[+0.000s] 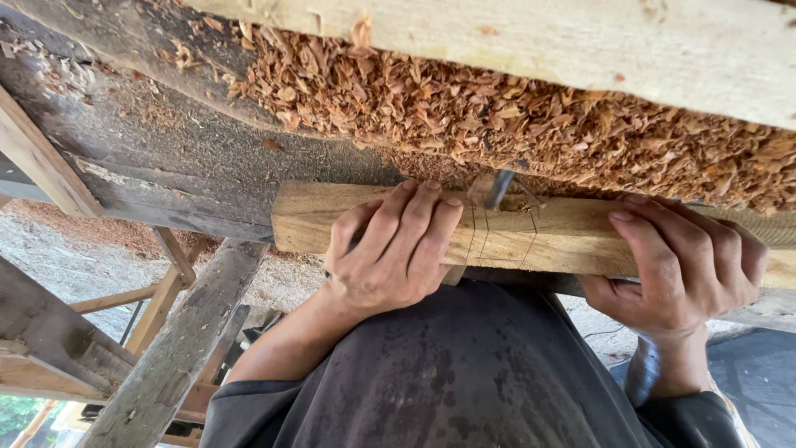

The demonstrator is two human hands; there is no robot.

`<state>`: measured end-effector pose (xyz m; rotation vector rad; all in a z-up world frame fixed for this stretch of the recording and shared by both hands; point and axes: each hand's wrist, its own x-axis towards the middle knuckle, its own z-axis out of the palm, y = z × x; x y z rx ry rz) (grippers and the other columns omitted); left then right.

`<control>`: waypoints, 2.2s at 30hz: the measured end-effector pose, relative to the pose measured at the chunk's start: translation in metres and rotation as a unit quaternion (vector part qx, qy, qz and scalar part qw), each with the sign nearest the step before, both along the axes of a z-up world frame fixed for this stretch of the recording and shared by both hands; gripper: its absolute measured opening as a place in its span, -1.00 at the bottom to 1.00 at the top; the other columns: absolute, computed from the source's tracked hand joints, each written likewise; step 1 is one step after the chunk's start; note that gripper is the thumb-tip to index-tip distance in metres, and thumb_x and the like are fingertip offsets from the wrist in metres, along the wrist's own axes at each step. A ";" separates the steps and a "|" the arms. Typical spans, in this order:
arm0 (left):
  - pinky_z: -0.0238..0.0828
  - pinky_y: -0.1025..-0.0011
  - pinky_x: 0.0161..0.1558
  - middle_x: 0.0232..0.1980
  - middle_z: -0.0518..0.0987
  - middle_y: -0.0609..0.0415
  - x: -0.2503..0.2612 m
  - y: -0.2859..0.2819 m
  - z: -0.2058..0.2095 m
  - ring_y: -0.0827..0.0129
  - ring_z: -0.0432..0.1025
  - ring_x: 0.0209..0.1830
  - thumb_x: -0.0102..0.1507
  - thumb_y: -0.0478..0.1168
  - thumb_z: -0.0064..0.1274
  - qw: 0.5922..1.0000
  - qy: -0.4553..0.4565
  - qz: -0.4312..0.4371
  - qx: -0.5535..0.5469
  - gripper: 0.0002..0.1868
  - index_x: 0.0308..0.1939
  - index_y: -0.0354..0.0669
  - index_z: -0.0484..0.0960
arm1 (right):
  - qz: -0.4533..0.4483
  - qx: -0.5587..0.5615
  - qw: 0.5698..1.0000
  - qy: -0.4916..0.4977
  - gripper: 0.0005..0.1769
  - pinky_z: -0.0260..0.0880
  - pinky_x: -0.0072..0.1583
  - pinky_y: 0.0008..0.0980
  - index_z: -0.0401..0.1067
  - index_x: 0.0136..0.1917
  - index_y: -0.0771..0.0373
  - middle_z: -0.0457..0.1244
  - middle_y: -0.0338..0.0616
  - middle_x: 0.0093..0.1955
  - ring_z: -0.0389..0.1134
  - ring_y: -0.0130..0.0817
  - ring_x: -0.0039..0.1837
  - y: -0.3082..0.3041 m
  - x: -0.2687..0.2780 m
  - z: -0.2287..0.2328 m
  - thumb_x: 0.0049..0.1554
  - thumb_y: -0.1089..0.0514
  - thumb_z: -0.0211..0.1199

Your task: The person repeatedly places wooden planks onto a fixed metal blade on a workbench and pushes them back and forth to shape the wood. They handle several planks one at a time, inspecting the cut and moving finished pieces aside.

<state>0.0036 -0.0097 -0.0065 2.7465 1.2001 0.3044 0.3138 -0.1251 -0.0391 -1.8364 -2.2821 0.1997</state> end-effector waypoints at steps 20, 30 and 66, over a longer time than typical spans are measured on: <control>0.25 0.34 -0.03 0.15 0.65 0.06 0.008 0.002 0.012 0.33 0.54 0.10 0.36 -0.16 -0.12 0.999 -0.004 0.013 -0.031 -0.63 0.17 -0.15 0.62 | 0.027 0.028 0.999 0.038 -0.39 0.26 0.06 -0.21 0.64 0.06 0.14 0.51 -0.09 0.03 0.37 -0.30 -0.07 0.006 0.007 -0.003 0.09 -0.41 0.33; 0.30 0.38 0.03 0.10 0.65 0.10 0.003 0.001 0.006 0.38 0.55 0.07 0.35 -0.23 -0.10 1.000 -0.014 0.013 -0.013 -0.70 0.09 -0.12 0.66 | 0.029 0.032 0.999 0.008 -0.44 0.33 0.12 -0.13 0.63 0.02 0.07 0.45 -0.20 -0.08 0.40 -0.27 -0.09 0.006 0.013 -0.005 0.05 -0.40 0.37; 0.26 0.40 -0.01 0.12 0.67 0.12 -0.002 0.025 -0.005 0.44 0.52 0.07 0.45 -0.20 -0.08 0.999 -0.015 -0.035 0.030 -0.75 0.16 -0.11 0.61 | -0.031 0.067 0.997 0.023 -0.48 0.29 0.08 -0.16 0.54 0.23 0.12 0.47 -0.12 0.08 0.37 -0.28 -0.03 -0.003 -0.002 -0.024 0.27 -0.30 0.26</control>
